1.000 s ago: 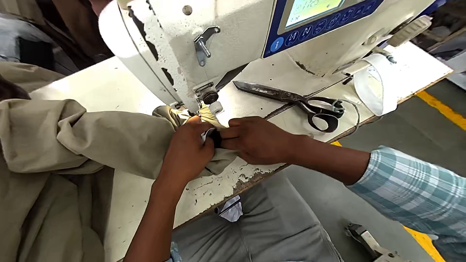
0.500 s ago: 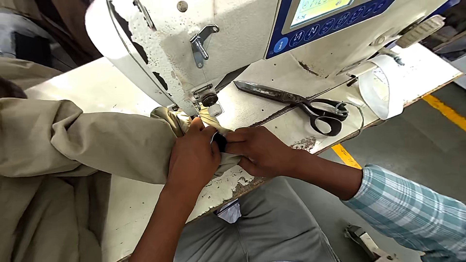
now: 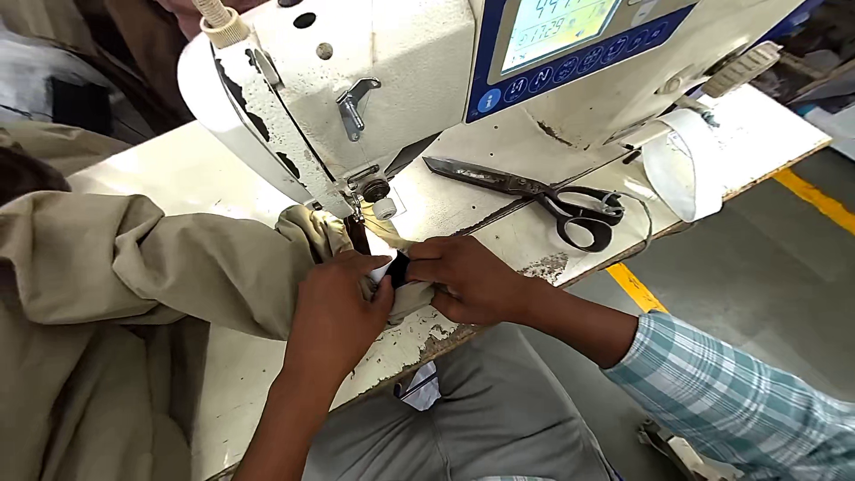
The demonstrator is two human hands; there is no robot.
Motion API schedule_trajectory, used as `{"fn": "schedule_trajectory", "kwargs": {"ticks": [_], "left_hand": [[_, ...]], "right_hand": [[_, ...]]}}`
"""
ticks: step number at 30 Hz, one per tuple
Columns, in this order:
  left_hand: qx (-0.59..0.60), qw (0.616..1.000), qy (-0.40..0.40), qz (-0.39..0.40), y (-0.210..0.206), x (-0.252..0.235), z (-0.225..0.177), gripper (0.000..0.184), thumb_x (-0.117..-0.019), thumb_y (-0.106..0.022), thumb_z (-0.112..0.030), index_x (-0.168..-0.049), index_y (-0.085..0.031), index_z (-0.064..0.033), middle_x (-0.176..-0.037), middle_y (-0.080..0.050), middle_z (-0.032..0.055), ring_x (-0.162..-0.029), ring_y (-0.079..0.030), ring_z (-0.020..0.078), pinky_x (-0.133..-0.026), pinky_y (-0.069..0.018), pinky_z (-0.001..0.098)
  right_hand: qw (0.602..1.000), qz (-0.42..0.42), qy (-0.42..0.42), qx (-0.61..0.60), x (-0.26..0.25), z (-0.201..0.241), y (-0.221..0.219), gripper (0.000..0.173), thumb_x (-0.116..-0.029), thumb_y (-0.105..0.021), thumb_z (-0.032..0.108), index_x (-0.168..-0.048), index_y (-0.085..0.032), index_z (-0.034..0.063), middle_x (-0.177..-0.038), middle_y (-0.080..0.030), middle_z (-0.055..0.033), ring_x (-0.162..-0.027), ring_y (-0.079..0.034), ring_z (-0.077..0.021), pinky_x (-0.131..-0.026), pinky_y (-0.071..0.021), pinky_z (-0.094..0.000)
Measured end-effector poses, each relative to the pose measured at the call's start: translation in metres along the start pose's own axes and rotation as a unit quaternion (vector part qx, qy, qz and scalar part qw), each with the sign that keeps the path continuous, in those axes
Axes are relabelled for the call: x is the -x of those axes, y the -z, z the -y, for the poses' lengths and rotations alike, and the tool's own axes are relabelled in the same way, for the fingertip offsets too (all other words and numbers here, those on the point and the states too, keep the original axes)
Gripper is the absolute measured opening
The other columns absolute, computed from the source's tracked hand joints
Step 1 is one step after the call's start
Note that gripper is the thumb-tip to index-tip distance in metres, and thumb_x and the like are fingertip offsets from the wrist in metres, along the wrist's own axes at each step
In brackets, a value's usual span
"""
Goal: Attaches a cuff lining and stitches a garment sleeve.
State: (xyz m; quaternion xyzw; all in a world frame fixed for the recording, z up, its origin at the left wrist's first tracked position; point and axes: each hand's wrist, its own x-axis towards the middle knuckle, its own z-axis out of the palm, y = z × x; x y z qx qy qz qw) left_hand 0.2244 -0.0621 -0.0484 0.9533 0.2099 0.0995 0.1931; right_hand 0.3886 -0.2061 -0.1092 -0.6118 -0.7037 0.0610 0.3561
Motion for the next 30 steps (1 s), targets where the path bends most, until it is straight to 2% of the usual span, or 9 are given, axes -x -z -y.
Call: {"fn": "schedule_trajectory", "kwargs": {"ticks": [14, 17, 19, 21, 22, 23, 26, 28, 30], "left_hand": [[0.046, 0.996, 0.003, 0.073, -0.005, -0.008, -0.005, 0.016, -0.0991, -0.066, -0.02, -0.106, -0.08, -0.0156, -0.093, -0.069, -0.001, -0.082, -0.066, 0.0128, -0.072, -0.0574, 0.0369], [0.018, 0.996, -0.04, 0.077, -0.011, -0.005, -0.005, 0.018, -0.1008, -0.06, -0.016, -0.105, -0.077, -0.0097, -0.092, -0.065, 0.0042, -0.082, -0.067, 0.0179, -0.073, -0.0591, 0.0392], [0.002, 0.994, -0.056, 0.09, -0.01, -0.003, -0.006, 0.018, -0.0999, -0.058, -0.011, -0.105, -0.075, -0.0073, -0.094, -0.065, 0.0061, -0.084, -0.067, 0.0205, -0.074, -0.0597, 0.0407], [-0.004, 0.993, -0.062, 0.096, -0.009, -0.002, -0.007, 0.017, -0.0996, -0.06, -0.011, -0.106, -0.075, -0.0068, -0.1, -0.065, 0.0075, -0.085, -0.068, 0.0218, -0.074, -0.0603, 0.042], [-0.011, 0.994, -0.063, 0.092, -0.01, 0.0, -0.008, 0.013, -0.0982, -0.062, -0.011, -0.102, -0.074, -0.0064, -0.107, -0.064, 0.0094, -0.083, -0.068, 0.0231, -0.072, -0.0607, 0.0431], [-0.025, 0.994, -0.064, 0.085, -0.011, 0.001, -0.009, 0.011, -0.0975, -0.064, -0.012, -0.099, -0.074, -0.0072, -0.117, -0.061, 0.011, -0.079, -0.068, 0.0228, -0.068, -0.0615, 0.0426], [-0.057, 0.994, -0.071, 0.067, -0.015, 0.002, -0.008, 0.013, -0.0986, -0.064, -0.015, -0.093, -0.074, -0.0105, -0.149, -0.05, 0.0103, -0.075, -0.07, 0.0222, -0.065, -0.0616, 0.0427], [-0.05, 0.993, -0.079, 0.069, -0.014, 0.002, -0.004, 0.015, -0.0978, -0.063, -0.015, -0.092, -0.076, -0.0109, -0.141, -0.059, 0.0069, -0.081, -0.071, 0.0222, -0.07, -0.0618, 0.0439], [-0.045, 0.993, -0.082, 0.077, -0.013, 0.0, -0.002, 0.016, -0.0976, -0.062, -0.015, -0.093, -0.076, -0.0105, -0.126, -0.065, 0.006, -0.083, -0.071, 0.0217, -0.07, -0.0617, 0.0441]], "right_hand": [[1.0, -0.002, 0.016, -0.016, 0.001, -0.004, 0.001, 0.014, -0.0866, -0.062, 0.011, -0.092, -0.074, 0.0098, -0.087, -0.062, -0.0014, -0.079, -0.06, -0.016, -0.064, -0.0492, -0.0334], [0.999, 0.022, -0.001, 0.027, 0.001, 0.012, 0.01, 0.022, -0.0823, -0.063, 0.009, -0.1, -0.076, 0.0115, -0.093, -0.063, 0.0001, -0.084, -0.059, -0.0156, -0.066, -0.05, -0.0324], [0.997, -0.023, -0.071, -0.004, 0.003, 0.031, 0.017, 0.027, -0.0857, -0.059, 0.005, -0.109, -0.073, 0.0107, -0.103, -0.064, -0.0008, -0.092, -0.062, -0.0141, -0.073, -0.0553, -0.0325], [0.977, -0.09, -0.183, -0.062, 0.005, 0.044, 0.02, 0.029, -0.0969, -0.06, 0.022, -0.123, -0.064, 0.0108, -0.115, -0.063, -0.0011, -0.093, -0.066, -0.0103, -0.073, -0.0605, -0.031], [0.966, -0.09, -0.234, -0.062, 0.005, 0.047, 0.02, 0.042, -0.0993, -0.062, 0.038, -0.131, -0.059, 0.012, -0.117, -0.062, -0.0004, -0.089, -0.066, -0.0092, -0.07, -0.0599, -0.03], [0.959, -0.082, -0.267, -0.055, 0.003, 0.048, 0.018, 0.05, -0.0983, -0.064, 0.046, -0.134, -0.059, 0.0112, -0.112, -0.065, -0.0014, -0.083, -0.066, -0.0106, -0.066, -0.0586, -0.0315], [0.972, -0.057, -0.228, -0.014, -0.008, 0.047, 0.011, 0.02, -0.0964, -0.06, 0.021, -0.107, -0.074, 0.0111, -0.088, -0.063, 0.0018, -0.07, -0.06, -0.0086, -0.059, -0.0537, -0.0287], [0.982, -0.014, -0.19, -0.006, -0.016, 0.043, 0.019, 0.021, -0.097, -0.056, 0.019, -0.101, -0.076, 0.013, -0.085, -0.062, 0.0033, -0.069, -0.059, -0.0083, -0.06, -0.0527, -0.0299], [0.975, 0.019, -0.216, -0.052, -0.026, 0.025, 0.032, 0.031, -0.105, -0.051, 0.031, -0.098, -0.075, 0.013, -0.084, -0.067, 0.0007, -0.074, -0.064, -0.0129, -0.065, -0.0546, -0.039]]}}
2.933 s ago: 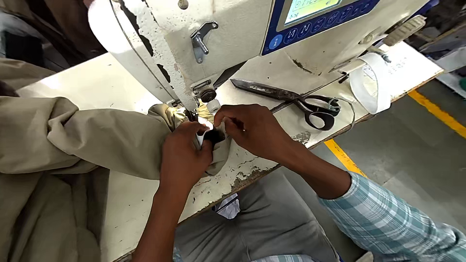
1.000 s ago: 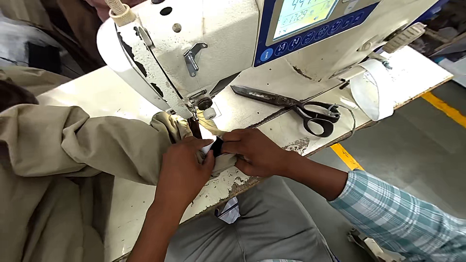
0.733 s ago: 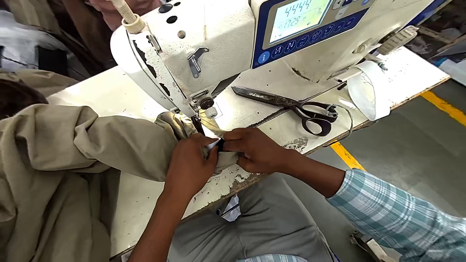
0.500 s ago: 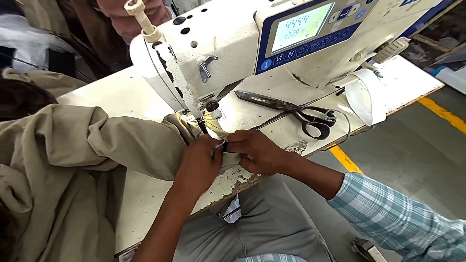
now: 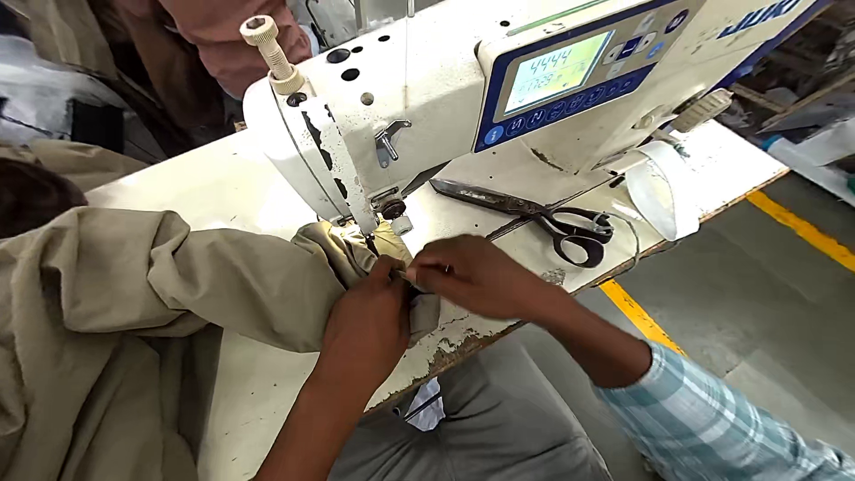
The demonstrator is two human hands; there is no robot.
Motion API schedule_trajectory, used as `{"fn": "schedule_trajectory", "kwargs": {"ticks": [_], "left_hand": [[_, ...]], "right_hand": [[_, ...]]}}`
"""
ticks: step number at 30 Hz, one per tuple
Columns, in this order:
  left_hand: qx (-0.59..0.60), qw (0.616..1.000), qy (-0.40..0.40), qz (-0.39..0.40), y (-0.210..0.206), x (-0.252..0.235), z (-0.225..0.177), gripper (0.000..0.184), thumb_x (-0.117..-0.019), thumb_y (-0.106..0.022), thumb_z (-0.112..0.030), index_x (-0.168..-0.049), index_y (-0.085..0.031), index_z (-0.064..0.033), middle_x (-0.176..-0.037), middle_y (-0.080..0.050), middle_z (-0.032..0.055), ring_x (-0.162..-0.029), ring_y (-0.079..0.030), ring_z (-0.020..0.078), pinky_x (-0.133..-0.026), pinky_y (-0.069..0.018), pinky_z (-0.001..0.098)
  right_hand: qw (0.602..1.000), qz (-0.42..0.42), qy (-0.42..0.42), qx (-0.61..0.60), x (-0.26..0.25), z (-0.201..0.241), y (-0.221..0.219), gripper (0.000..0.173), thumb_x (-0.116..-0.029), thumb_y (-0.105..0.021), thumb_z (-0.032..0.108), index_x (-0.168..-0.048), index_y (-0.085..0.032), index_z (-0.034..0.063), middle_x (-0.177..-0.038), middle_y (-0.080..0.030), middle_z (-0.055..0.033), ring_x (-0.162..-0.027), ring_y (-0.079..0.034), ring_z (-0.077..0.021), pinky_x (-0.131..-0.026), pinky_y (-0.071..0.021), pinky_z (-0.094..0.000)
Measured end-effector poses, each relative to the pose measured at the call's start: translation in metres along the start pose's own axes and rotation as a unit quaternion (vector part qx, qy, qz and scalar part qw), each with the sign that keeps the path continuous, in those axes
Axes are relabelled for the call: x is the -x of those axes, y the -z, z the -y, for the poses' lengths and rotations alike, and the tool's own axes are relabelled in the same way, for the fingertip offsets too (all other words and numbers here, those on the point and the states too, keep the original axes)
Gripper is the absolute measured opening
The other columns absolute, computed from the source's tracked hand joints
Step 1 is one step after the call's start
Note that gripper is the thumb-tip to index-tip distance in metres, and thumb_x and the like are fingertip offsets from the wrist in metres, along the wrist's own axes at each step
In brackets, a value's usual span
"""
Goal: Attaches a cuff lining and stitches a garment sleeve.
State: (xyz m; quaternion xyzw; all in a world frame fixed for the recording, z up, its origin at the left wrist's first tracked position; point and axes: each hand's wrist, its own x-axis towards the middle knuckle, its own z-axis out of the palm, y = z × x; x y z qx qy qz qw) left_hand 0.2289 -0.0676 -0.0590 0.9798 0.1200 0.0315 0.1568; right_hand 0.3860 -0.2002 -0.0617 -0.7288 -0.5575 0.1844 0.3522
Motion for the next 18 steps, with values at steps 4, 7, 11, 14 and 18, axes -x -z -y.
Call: {"fn": "schedule_trajectory", "kwargs": {"ticks": [4, 7, 11, 14, 18], "left_hand": [[-0.007, 1.0, -0.003, -0.015, -0.002, -0.002, 0.001, 0.017, -0.0974, -0.061, -0.016, -0.093, -0.076, -0.0112, -0.122, -0.068, 0.0033, -0.089, -0.072, 0.0216, -0.071, -0.0617, 0.0441], [-0.014, 1.0, -0.011, -0.022, -0.002, -0.003, 0.003, 0.016, -0.0954, -0.061, -0.016, -0.092, -0.076, -0.0115, -0.118, -0.069, 0.0036, -0.085, -0.072, 0.0213, -0.067, -0.061, 0.0437], [-0.017, 0.999, 0.003, -0.033, -0.005, -0.002, 0.003, 0.016, -0.0948, -0.061, -0.019, -0.09, -0.075, -0.0134, -0.117, -0.062, 0.0067, -0.073, -0.068, 0.0201, -0.058, -0.0593, 0.0411], [-0.019, 0.998, 0.015, -0.053, -0.007, 0.0, 0.005, 0.019, -0.0972, -0.062, -0.025, -0.094, -0.078, -0.0155, -0.115, -0.059, 0.0095, -0.072, -0.066, 0.0209, -0.057, -0.0581, 0.0398], [-0.007, 0.998, 0.015, -0.056, -0.01, 0.002, 0.006, 0.02, -0.0968, -0.06, -0.026, -0.094, -0.077, -0.0146, -0.104, -0.061, 0.0067, -0.076, -0.065, 0.022, -0.057, -0.0567, 0.0412]], "right_hand": [[0.997, -0.058, -0.04, -0.01, -0.057, -0.02, 0.001, 0.027, -0.1, -0.063, 0.028, -0.104, -0.071, 0.0022, -0.091, -0.068, -0.012, -0.083, -0.067, -0.0266, -0.074, -0.055, -0.0512], [0.991, -0.111, -0.062, 0.049, -0.079, -0.015, -0.015, 0.022, -0.0905, -0.072, 0.021, -0.099, -0.072, -0.0001, -0.091, -0.07, -0.0166, -0.087, -0.069, -0.0339, -0.071, -0.0521, -0.056], [0.977, -0.201, -0.016, 0.073, -0.08, -0.023, -0.034, 0.019, -0.086, -0.073, 0.019, -0.092, -0.07, 0.0005, -0.088, -0.069, -0.0157, -0.084, -0.07, -0.0326, -0.067, -0.0533, -0.052], [0.99, -0.141, -0.027, -0.018, -0.069, -0.026, -0.011, 0.016, -0.0937, -0.069, 0.015, -0.099, -0.068, 0.0003, -0.089, -0.066, -0.0111, -0.077, -0.065, -0.0219, -0.069, -0.0545, -0.0428], [0.996, 0.046, -0.072, -0.011, -0.043, -0.004, 0.022, 0.034, -0.1009, -0.064, 0.042, -0.095, -0.073, 0.0105, -0.075, -0.067, 0.0009, -0.065, -0.063, -0.0103, -0.062, -0.0534, -0.0352]]}}
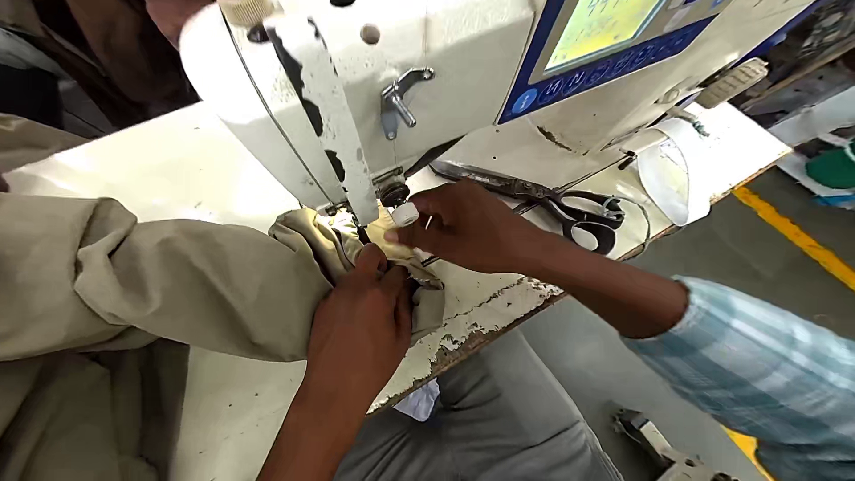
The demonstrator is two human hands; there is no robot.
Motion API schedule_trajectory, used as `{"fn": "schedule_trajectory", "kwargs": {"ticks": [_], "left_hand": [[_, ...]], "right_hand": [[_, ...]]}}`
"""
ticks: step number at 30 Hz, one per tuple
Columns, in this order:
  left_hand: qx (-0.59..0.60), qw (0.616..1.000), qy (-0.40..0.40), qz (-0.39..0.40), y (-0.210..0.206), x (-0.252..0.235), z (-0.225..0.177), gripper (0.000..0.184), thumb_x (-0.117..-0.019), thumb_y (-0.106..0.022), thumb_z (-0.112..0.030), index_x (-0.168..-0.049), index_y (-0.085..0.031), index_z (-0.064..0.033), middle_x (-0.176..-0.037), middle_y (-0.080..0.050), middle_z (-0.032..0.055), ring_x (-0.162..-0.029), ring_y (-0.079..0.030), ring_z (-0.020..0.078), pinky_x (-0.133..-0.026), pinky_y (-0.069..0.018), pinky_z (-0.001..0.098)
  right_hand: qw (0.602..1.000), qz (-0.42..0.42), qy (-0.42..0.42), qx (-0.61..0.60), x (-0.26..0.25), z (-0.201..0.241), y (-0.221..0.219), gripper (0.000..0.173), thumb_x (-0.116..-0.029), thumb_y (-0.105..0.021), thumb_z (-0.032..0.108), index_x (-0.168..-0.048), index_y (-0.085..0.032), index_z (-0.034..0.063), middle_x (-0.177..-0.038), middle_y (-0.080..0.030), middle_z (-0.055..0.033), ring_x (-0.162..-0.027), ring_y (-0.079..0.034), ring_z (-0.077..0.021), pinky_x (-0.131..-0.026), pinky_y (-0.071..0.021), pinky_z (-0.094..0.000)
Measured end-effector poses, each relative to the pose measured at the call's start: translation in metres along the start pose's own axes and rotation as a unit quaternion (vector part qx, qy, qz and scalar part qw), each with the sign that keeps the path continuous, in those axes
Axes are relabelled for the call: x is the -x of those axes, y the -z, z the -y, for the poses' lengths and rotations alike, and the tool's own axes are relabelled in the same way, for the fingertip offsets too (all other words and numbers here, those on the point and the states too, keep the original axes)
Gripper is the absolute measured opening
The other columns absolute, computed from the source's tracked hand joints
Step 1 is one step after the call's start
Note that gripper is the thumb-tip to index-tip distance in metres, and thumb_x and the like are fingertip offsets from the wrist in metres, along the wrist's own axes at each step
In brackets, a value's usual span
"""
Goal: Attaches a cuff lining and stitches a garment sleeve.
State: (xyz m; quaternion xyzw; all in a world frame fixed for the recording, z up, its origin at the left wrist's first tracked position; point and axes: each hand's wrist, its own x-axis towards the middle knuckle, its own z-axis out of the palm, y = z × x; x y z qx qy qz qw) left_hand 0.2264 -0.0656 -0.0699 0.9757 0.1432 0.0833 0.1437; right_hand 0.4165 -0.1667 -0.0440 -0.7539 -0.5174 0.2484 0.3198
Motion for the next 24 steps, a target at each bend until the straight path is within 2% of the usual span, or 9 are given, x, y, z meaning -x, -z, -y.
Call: {"fn": "schedule_trajectory", "kwargs": {"ticks": [2, 5, 9, 12, 14, 16, 20, 22, 24], "left_hand": [[0.004, 1.0, -0.002, -0.003, 0.0, -0.001, 0.0, 0.021, -0.0963, -0.06, -0.027, -0.093, -0.077, -0.0154, -0.1, -0.061, 0.0049, -0.079, -0.065, 0.0221, -0.058, -0.0558, 0.0416], [0.004, 1.0, 0.004, -0.001, 0.0, -0.001, 0.0, 0.022, -0.0968, -0.059, -0.028, -0.095, -0.079, -0.018, -0.098, -0.062, 0.0023, -0.078, -0.065, 0.0204, -0.058, -0.0556, 0.0401], [0.007, 1.0, 0.008, -0.007, -0.003, 0.002, 0.002, 0.023, -0.097, -0.058, -0.028, -0.092, -0.078, -0.0179, -0.095, -0.061, 0.0025, -0.076, -0.063, 0.0202, -0.056, -0.0536, 0.0382], [0.011, 1.0, 0.0, -0.013, -0.005, 0.003, 0.002, 0.025, -0.0971, -0.056, -0.028, -0.098, -0.079, -0.0184, -0.096, -0.061, 0.0022, -0.077, -0.063, 0.0202, -0.056, -0.0534, 0.0377], [0.009, 1.0, -0.001, -0.009, -0.004, 0.003, 0.003, 0.025, -0.0971, -0.056, -0.029, -0.098, -0.079, -0.0187, -0.096, -0.06, 0.0019, -0.076, -0.063, 0.0196, -0.055, -0.0529, 0.0371], [0.006, 1.0, -0.005, -0.006, -0.003, 0.003, 0.004, 0.025, -0.0972, -0.056, -0.029, -0.098, -0.079, -0.0185, -0.095, -0.061, 0.0016, -0.076, -0.063, 0.0192, -0.054, -0.0526, 0.0366], [0.005, 1.0, -0.007, -0.005, -0.002, 0.003, 0.003, 0.024, -0.0967, -0.057, -0.028, -0.099, -0.079, -0.0188, -0.097, -0.061, 0.0015, -0.076, -0.063, 0.0191, -0.054, -0.0524, 0.0364], [0.004, 1.0, -0.004, -0.005, -0.002, 0.003, 0.003, 0.025, -0.0961, -0.057, -0.028, -0.101, -0.079, -0.0191, -0.097, -0.061, 0.0017, -0.076, -0.063, 0.019, -0.054, -0.0524, 0.0363], [0.003, 1.0, 0.0, -0.002, -0.002, 0.004, 0.002, 0.025, -0.0964, -0.057, -0.028, -0.104, -0.079, -0.0197, -0.097, -0.061, 0.0018, -0.075, -0.063, 0.0189, -0.054, -0.0525, 0.0364]], "right_hand": [[0.994, 0.096, -0.029, 0.04, -0.003, 0.01, 0.01, 0.031, -0.0967, -0.07, 0.044, -0.101, -0.075, 0.0135, -0.082, -0.073, 0.0032, -0.07, -0.067, -0.0079, -0.068, -0.0576, -0.035], [0.984, 0.167, -0.04, 0.039, -0.019, 0.013, 0.018, 0.02, -0.0945, -0.076, 0.033, -0.101, -0.076, 0.0132, -0.083, -0.074, 0.003, -0.072, -0.068, -0.0078, -0.07, -0.0581, -0.0343], [0.975, 0.213, -0.059, 0.025, -0.032, 0.015, 0.018, 0.026, -0.0925, -0.077, 0.04, -0.096, -0.076, 0.0147, -0.075, -0.071, 0.0048, -0.064, -0.064, -0.0049, -0.062, -0.0551, -0.0293], [0.972, 0.225, -0.057, -0.032, -0.033, 0.013, 0.019, 0.014, -0.0921, -0.079, 0.019, -0.094, -0.074, 0.0064, -0.073, -0.07, -0.0004, -0.06, -0.065, -0.0059, -0.058, -0.0559, -0.0236], [0.969, 0.226, -0.073, -0.065, -0.031, 0.013, 0.021, 0.01, -0.0925, -0.077, 0.013, -0.098, -0.074, 0.005, -0.074, -0.071, -0.0016, -0.062, -0.065, -0.0061, -0.058, -0.0553, -0.0223], [0.967, 0.221, -0.093, -0.082, -0.029, 0.014, 0.023, 0.012, -0.0939, -0.076, 0.013, -0.102, -0.073, 0.004, -0.076, -0.072, -0.0023, -0.063, -0.066, -0.006, -0.06, -0.056, -0.0213], [0.977, 0.19, -0.099, -0.013, -0.028, 0.017, 0.021, 0.022, -0.0933, -0.078, 0.03, -0.101, -0.075, 0.0103, -0.073, -0.07, 0.0018, -0.061, -0.065, -0.005, -0.06, -0.057, -0.0244], [0.978, 0.181, -0.099, 0.029, -0.028, 0.021, 0.02, 0.019, -0.0912, -0.08, 0.03, -0.101, -0.074, 0.0146, -0.075, -0.071, 0.0042, -0.063, -0.065, -0.005, -0.061, -0.0566, -0.0268], [0.98, 0.172, -0.096, 0.029, -0.028, 0.02, 0.019, 0.015, -0.0894, -0.082, 0.024, -0.097, -0.073, 0.0144, -0.074, -0.07, 0.0037, -0.063, -0.065, -0.0062, -0.061, -0.0549, -0.0276]]}}
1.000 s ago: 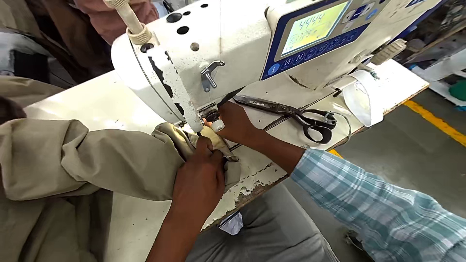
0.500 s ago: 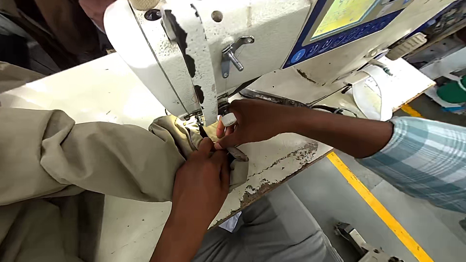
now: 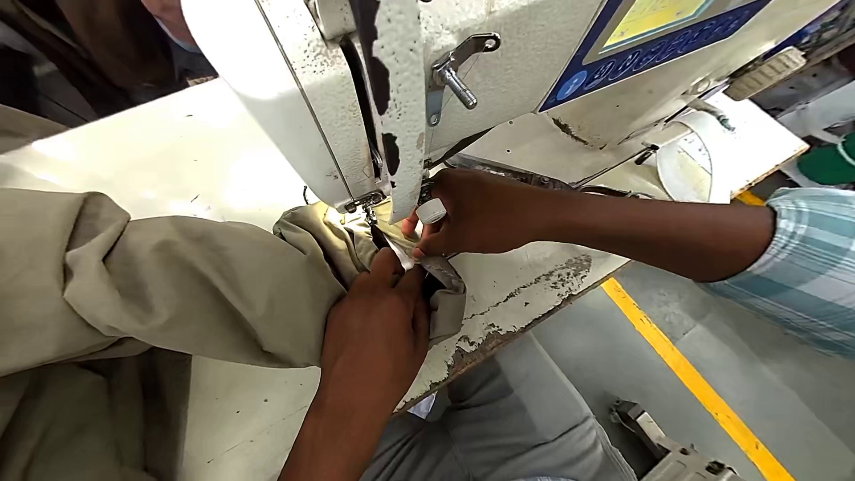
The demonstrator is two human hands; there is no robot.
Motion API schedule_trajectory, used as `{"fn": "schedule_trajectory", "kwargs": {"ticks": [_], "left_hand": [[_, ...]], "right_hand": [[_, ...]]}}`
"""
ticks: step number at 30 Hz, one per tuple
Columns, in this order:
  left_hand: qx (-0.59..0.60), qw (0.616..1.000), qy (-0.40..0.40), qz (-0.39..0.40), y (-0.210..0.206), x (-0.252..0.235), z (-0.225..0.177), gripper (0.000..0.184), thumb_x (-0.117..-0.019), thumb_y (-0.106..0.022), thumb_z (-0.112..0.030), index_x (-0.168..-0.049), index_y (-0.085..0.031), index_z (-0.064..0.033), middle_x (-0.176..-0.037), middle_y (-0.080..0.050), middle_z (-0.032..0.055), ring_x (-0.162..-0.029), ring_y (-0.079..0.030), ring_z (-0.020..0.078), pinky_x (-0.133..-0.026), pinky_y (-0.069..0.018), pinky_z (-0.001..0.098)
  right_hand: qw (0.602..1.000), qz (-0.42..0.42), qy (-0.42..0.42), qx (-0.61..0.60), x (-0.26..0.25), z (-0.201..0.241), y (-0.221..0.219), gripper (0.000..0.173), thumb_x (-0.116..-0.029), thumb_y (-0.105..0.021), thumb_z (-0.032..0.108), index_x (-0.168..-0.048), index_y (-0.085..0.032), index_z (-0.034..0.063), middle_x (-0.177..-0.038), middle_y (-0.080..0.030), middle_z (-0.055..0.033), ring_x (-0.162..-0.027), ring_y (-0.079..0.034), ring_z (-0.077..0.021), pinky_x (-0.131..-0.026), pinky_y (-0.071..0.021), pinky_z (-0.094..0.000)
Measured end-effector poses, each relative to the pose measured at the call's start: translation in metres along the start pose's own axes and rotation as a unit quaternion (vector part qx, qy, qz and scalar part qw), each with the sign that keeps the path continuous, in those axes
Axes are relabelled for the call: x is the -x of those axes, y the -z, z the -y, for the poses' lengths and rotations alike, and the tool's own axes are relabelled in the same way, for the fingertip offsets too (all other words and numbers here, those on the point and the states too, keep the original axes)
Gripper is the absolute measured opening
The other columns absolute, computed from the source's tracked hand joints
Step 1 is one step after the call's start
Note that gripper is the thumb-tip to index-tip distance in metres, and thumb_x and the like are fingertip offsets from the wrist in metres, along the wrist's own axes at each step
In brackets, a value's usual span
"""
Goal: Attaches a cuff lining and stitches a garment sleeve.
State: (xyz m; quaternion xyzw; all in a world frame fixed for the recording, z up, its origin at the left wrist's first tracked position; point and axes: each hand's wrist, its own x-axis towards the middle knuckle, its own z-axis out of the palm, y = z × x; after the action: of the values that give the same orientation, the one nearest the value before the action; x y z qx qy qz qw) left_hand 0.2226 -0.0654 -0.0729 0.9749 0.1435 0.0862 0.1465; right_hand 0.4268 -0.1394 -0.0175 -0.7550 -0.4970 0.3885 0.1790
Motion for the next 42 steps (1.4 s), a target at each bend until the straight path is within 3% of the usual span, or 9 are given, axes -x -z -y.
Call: {"fn": "schedule_trajectory", "kwargs": {"ticks": [4, 10, 17, 20, 24, 27, 31, 34, 42], "left_hand": [[-0.002, 1.0, 0.001, 0.005, 0.0, 0.0, 0.0, 0.027, -0.0963, -0.057, -0.025, -0.11, -0.079, -0.0206, -0.099, -0.061, 0.0021, -0.075, -0.063, 0.018, -0.055, -0.0526, 0.0353], [-0.004, 1.0, -0.005, 0.001, 0.0, 0.0, 0.0, 0.027, -0.0974, -0.056, -0.025, -0.11, -0.08, -0.0186, -0.102, -0.063, 0.0034, -0.076, -0.064, 0.0195, -0.057, -0.0545, 0.0367], [-0.003, 1.0, -0.001, -0.012, -0.003, 0.002, 0.0, 0.024, -0.0945, -0.057, -0.024, -0.097, -0.08, -0.017, -0.101, -0.063, 0.0037, -0.079, -0.064, 0.0197, -0.059, -0.0544, 0.035], [0.0, 1.0, 0.0, -0.024, -0.003, 0.003, 0.0, 0.022, -0.0944, -0.059, -0.023, -0.097, -0.08, -0.0171, -0.104, -0.062, 0.0043, -0.078, -0.063, 0.018, -0.058, -0.0538, 0.0324], [0.003, 1.0, 0.011, -0.023, -0.002, 0.003, -0.002, 0.019, -0.0929, -0.062, -0.021, -0.094, -0.08, -0.0189, -0.134, -0.059, 0.0086, -0.082, -0.067, 0.0182, -0.06, -0.0571, 0.0343], [-0.009, 1.0, 0.006, -0.017, -0.002, 0.002, -0.002, 0.022, -0.0938, -0.059, -0.021, -0.098, -0.081, -0.0185, -0.127, -0.065, 0.0071, -0.082, -0.068, 0.0201, -0.063, -0.0572, 0.0363], [-0.031, 1.0, 0.001, 0.001, 0.002, 0.0, -0.004, 0.023, -0.0952, -0.058, -0.022, -0.1, -0.08, -0.0173, -0.118, -0.069, 0.0064, -0.082, -0.069, 0.0226, -0.063, -0.0576, 0.0383], [-0.039, 0.999, -0.004, -0.006, 0.001, 0.0, -0.004, 0.023, -0.0945, -0.058, -0.022, -0.098, -0.08, -0.016, -0.117, -0.07, 0.0077, -0.081, -0.07, 0.0242, -0.061, -0.0574, 0.0397], [-0.012, 1.0, -0.008, -0.009, 0.004, -0.001, 0.0, 0.024, -0.093, -0.054, -0.022, -0.09, -0.077, -0.0169, -0.105, -0.069, 0.0032, -0.081, -0.069, 0.0201, -0.059, -0.0575, 0.0381]], "right_hand": [[0.998, -0.009, 0.005, -0.057, -0.003, -0.006, 0.001, 0.019, -0.0838, -0.087, 0.021, -0.095, -0.076, 0.0096, -0.069, -0.071, -0.0001, -0.057, -0.065, -0.0079, -0.055, -0.0558, -0.0258], [0.997, -0.072, -0.012, 0.024, 0.005, 0.003, -0.009, 0.015, -0.078, -0.087, 0.03, -0.086, -0.077, 0.0218, -0.068, -0.068, 0.0076, -0.061, -0.061, -0.008, -0.058, -0.0509, -0.0369], [0.964, -0.152, 0.116, 0.182, 0.021, 0.007, -0.042, 0.009, -0.0907, -0.067, 0.021, -0.09, -0.074, 0.0168, -0.078, -0.065, 0.003, -0.072, -0.063, -0.0127, -0.06, -0.0501, -0.0361], [0.974, -0.118, 0.113, 0.156, 0.023, 0.005, -0.042, 0.015, -0.0959, -0.063, 0.022, -0.098, -0.076, 0.0161, -0.085, -0.068, 0.0024, -0.077, -0.063, -0.0117, -0.066, -0.052, -0.0352], [0.986, -0.06, 0.087, 0.126, 0.024, 0.012, -0.035, 0.017, -0.0995, -0.059, 0.018, -0.098, -0.075, 0.0136, -0.084, -0.067, 0.0012, -0.078, -0.063, -0.0119, -0.068, -0.0515, -0.0353], [0.987, -0.005, 0.066, 0.145, 0.024, 0.016, -0.029, 0.022, -0.1042, -0.053, 0.021, -0.1, -0.073, 0.0134, -0.086, -0.066, -0.0004, -0.083, -0.064, -0.0154, -0.07, -0.0514, -0.0387], [0.955, -0.205, 0.087, 0.198, 0.018, -0.009, -0.027, 0.021, -0.101, -0.055, 0.019, -0.093, -0.071, 0.0081, -0.083, -0.066, -0.0092, -0.078, -0.068, -0.0292, -0.063, -0.0525, -0.0506], [0.892, -0.348, 0.186, 0.219, 0.006, -0.026, -0.041, 0.013, -0.095, -0.06, 0.016, -0.094, -0.07, 0.0076, -0.074, -0.065, -0.008, -0.068, -0.067, -0.0274, -0.055, -0.0509, -0.0454], [0.888, -0.335, 0.193, 0.248, -0.006, -0.036, -0.068, 0.026, -0.1024, -0.058, 0.035, -0.107, -0.075, 0.0165, -0.086, -0.068, -0.0025, -0.081, -0.064, -0.0243, -0.059, -0.0487, -0.0365]]}}
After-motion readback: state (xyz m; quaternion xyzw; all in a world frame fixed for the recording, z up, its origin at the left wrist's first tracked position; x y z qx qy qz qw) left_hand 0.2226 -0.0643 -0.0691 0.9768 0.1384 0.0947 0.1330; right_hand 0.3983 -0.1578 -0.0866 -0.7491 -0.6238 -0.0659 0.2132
